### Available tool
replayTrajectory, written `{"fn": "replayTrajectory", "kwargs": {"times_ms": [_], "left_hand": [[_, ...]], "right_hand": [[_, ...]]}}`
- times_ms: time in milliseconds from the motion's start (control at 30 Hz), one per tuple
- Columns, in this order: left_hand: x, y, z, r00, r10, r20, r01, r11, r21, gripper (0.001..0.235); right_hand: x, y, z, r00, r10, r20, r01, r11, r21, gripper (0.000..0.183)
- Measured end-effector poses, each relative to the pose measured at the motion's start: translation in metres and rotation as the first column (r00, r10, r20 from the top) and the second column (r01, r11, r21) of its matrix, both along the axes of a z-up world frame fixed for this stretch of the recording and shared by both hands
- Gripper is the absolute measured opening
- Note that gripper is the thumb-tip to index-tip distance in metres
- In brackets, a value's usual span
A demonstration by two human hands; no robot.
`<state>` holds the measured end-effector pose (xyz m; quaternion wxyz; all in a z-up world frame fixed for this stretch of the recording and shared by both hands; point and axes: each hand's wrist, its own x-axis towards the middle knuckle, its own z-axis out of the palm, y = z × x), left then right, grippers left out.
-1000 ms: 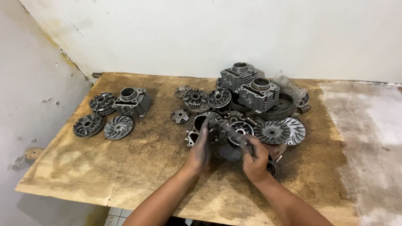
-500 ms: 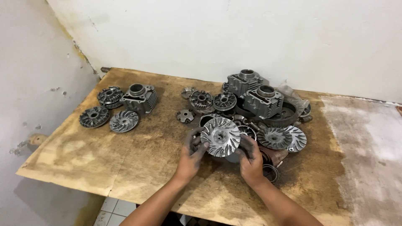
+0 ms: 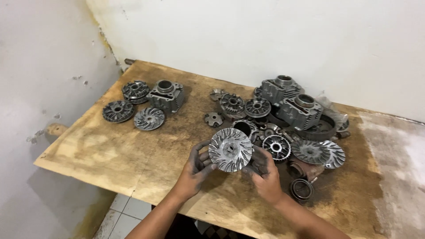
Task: Cleaning and inspecting various motorcycle CVT and engine components on a workbench using an abrasive cloth.
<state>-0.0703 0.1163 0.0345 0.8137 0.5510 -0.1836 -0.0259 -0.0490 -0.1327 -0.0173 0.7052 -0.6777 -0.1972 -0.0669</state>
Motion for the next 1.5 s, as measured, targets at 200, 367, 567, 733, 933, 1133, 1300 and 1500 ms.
{"fn": "replayTrajectory", "kwargs": {"times_ms": [200, 367, 567, 733, 933, 1133, 1300, 1500], "left_hand": [[-0.003, 0.039, -0.006, 0.996, 0.073, -0.061, -0.073, 0.997, -0.010, 0.063], [-0.002, 0.076, -0.016, 0.987, 0.160, 0.008, -0.160, 0.987, 0.013, 0.059], [-0.007, 0.121, 0.001, 0.905, 0.424, 0.041, -0.412, 0.849, 0.331, 0.058], [0.008, 0.157, -0.012, 0.842, 0.538, -0.039, -0.504, 0.810, 0.301, 0.068], [0.029, 0.201, 0.013, 0.807, 0.555, 0.203, -0.558, 0.601, 0.573, 0.065], [0.070, 0.234, 0.002, 0.807, 0.496, 0.321, -0.568, 0.501, 0.653, 0.064], [0.109, 0.263, -0.031, 0.811, 0.483, 0.329, -0.526, 0.358, 0.771, 0.062], [0.127, 0.275, -0.048, 0.733, 0.455, 0.507, -0.623, 0.146, 0.769, 0.060]], "right_hand": [[-0.002, 0.045, 0.025, 0.998, 0.041, -0.057, -0.042, 0.999, -0.027, 0.070], [0.006, 0.085, 0.022, 0.982, 0.127, -0.140, -0.115, 0.990, 0.086, 0.068], [0.018, 0.135, 0.039, 0.976, 0.150, -0.161, -0.160, 0.986, -0.051, 0.060], [0.044, 0.178, 0.021, 0.974, 0.062, -0.218, -0.060, 0.998, 0.017, 0.066], [0.091, 0.222, -0.004, 0.982, 0.050, -0.180, -0.051, 0.999, 0.002, 0.063], [0.123, 0.267, -0.008, 0.976, 0.092, -0.198, -0.083, 0.995, 0.054, 0.071], [0.158, 0.283, -0.022, 0.982, 0.068, -0.175, -0.070, 0.998, -0.003, 0.073], [0.185, 0.298, -0.038, 0.996, -0.090, -0.023, 0.075, 0.927, -0.368, 0.066]]}}
